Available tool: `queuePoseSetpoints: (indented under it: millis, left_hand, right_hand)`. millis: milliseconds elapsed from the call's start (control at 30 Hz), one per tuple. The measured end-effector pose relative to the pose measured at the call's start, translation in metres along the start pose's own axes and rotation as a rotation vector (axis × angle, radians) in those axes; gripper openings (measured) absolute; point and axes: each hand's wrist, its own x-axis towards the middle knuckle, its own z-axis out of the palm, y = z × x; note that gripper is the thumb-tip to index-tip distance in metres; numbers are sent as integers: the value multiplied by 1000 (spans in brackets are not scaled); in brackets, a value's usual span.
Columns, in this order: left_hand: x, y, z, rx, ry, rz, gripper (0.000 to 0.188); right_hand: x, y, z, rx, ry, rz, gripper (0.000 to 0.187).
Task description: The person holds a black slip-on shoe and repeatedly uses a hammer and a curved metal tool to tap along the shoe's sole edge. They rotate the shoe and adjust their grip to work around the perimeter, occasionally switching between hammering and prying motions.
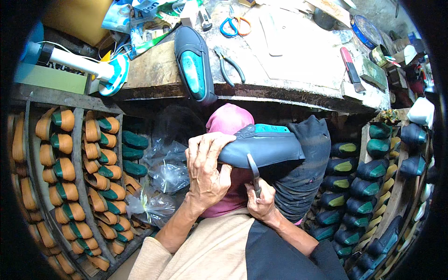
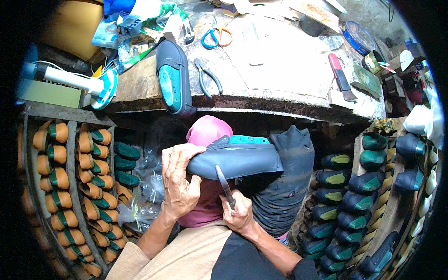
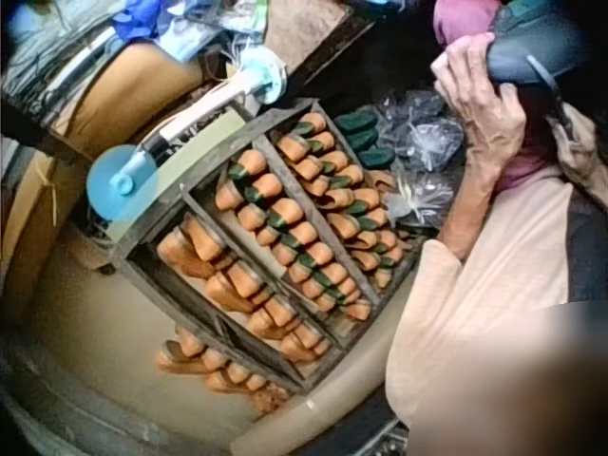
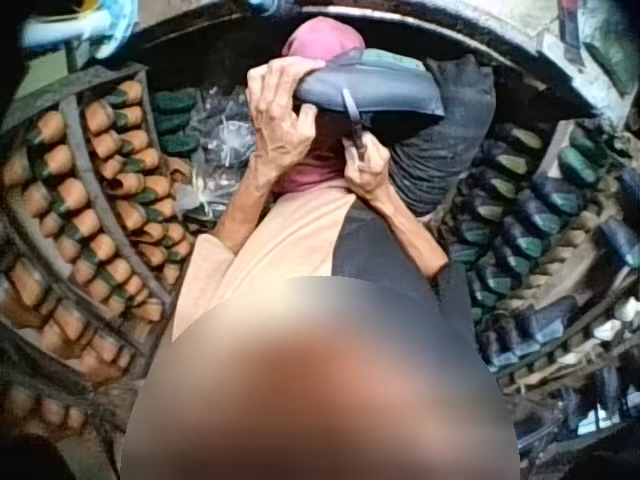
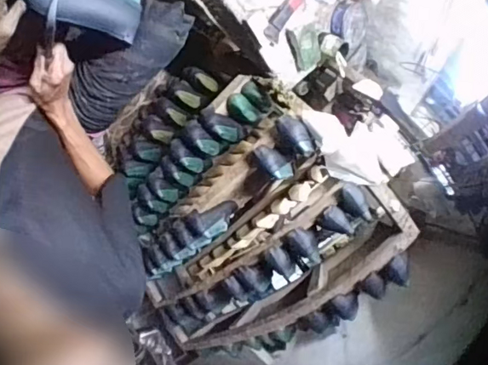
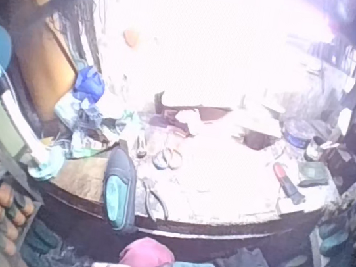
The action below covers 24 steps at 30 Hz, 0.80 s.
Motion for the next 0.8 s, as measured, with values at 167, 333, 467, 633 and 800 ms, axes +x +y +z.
queuePoseSetpoints:
  millis: [167,333,467,633,800]
  left_hand:
    - [14,-6,-12,75,-93,23,55]
    - [25,-20,-9,-38,-165,-13,53]
    - [34,-38,-2,-61,-182,3,51]
    - [34,-61,5,-90,-243,46,54]
    - [28,-77,4,-205,-396,77,66]
  right_hand:
    - [2,-10,-1,54,-4,107,14]
    - [20,-31,-7,136,9,145,25]
    - [30,-26,2,70,56,90,27]
    - [20,-17,4,121,-24,184,28]
    - [19,5,13,-27,26,68,29]
